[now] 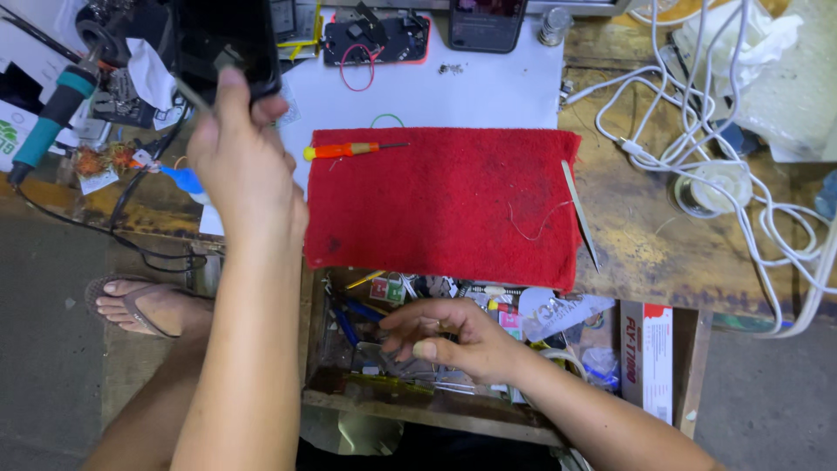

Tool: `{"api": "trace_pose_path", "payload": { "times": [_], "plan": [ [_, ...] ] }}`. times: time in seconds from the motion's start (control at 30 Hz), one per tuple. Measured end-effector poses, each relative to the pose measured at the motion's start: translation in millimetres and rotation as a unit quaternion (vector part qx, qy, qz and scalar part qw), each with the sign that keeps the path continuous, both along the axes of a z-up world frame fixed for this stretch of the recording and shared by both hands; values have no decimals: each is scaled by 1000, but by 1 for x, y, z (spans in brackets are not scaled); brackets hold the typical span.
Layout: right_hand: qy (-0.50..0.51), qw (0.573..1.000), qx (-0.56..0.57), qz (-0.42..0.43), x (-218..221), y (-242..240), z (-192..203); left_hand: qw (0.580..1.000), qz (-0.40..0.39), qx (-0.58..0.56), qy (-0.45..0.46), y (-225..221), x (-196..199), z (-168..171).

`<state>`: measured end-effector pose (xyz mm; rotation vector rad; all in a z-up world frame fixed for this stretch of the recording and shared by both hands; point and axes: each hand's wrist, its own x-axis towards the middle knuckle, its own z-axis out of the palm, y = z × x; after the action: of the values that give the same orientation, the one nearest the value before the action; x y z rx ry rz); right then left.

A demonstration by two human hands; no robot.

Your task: The person disassembles a smartphone by prying off the back cover and removing internal components. They use a metal prying tool to separate the back panel and a screwdriver to remove screws from the internal metal shield. The person handles the battery, motherboard, and camera module during the process.

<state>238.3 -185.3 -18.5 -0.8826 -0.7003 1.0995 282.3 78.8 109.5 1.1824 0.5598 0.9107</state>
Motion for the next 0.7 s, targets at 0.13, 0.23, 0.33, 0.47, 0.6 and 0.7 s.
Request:
{"api": "trace_pose_path", "payload": {
  "times": [0.13,0.23,0.33,0.47,0.6,0.7],
  "plan": [
    [-14,1000,-11,-4,1,0,5,999,20,40,-13,42,51,-18],
    [-50,998,-20,-16,2,-1,7,996,29,61,-56,76,86,-40],
    [-75,997,-28,-19,3,-1,9,994,72,75,-43,110,115,-47],
    [-128,990,-49,-39,4,-4,10,997,63,32,15,138,148,-48],
    [-154,985,-57,-45,7,-2,12,998,42,38,33,177,168,-46],
    [-148,986,-63,-39,8,-1,11,997,24,54,45,201,183,-64]
  ]
}}
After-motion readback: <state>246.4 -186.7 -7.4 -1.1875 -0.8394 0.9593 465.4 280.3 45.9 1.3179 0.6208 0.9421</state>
